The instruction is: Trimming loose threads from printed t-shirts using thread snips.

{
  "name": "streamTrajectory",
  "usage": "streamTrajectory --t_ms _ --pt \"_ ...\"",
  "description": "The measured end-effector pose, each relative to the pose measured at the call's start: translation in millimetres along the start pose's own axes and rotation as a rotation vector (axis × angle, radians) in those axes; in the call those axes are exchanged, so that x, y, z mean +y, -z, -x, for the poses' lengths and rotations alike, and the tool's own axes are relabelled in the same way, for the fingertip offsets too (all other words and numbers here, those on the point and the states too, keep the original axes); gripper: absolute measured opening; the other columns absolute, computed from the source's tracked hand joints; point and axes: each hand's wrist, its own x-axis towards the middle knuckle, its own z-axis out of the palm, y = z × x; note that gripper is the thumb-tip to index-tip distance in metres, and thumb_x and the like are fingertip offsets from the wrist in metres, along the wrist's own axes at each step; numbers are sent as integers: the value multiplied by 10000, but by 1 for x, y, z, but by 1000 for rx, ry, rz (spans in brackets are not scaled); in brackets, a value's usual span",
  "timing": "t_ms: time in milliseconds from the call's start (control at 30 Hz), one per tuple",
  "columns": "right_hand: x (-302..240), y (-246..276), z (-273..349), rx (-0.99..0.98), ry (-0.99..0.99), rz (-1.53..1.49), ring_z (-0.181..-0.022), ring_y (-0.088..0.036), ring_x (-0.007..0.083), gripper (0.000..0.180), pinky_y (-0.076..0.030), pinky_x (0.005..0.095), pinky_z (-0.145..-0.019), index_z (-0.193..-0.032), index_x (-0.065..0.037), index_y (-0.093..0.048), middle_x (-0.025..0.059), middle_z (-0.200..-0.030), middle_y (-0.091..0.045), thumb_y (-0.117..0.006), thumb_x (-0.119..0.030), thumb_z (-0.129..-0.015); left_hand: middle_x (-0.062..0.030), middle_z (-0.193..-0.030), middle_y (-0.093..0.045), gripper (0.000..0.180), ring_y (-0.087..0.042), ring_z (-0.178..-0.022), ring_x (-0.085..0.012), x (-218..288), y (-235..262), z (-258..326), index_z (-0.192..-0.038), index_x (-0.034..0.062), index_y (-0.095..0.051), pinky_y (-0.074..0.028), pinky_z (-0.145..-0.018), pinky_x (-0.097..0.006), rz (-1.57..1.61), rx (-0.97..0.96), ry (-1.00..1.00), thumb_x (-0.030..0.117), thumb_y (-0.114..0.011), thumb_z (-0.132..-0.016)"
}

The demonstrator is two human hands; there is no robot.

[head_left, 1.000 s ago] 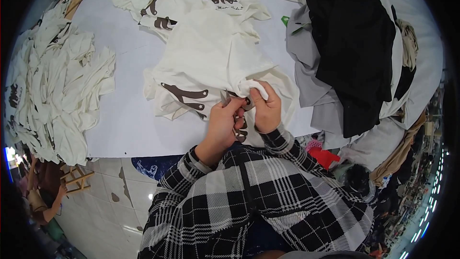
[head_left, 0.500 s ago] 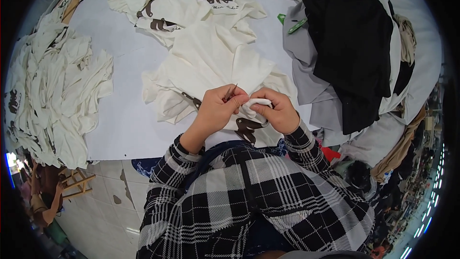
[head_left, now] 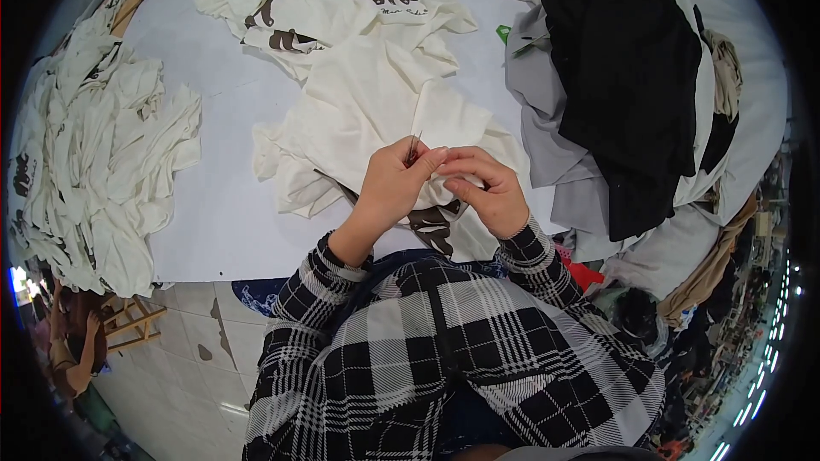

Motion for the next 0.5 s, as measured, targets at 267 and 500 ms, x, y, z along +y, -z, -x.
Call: streamTrajectory --t_ms 267,500 --pt "-3 3 -1 -6 -136 -36 -995 -523 148 277 -407 239 -840 -1075 -15 -607 70 -1097 -555 -575 7 -801 -33 -709 -530 297 -445 -644 -77 4 11 -1 -926 -39 -579 -384 -578 -210 -146 83 -142 234 -629 -821" --pt "-5 -1 -2 84 -154 -4 -1098 -476 179 317 -367 273 -917 -1122 -27 -589 102 -1169 -523 -572 -21 -805 -89 -747 -595 329 -480 -637 -115 23 30 26 -1073 -12 -548 -419 -607 -244 -357 -272 -107 168 -613 -806"
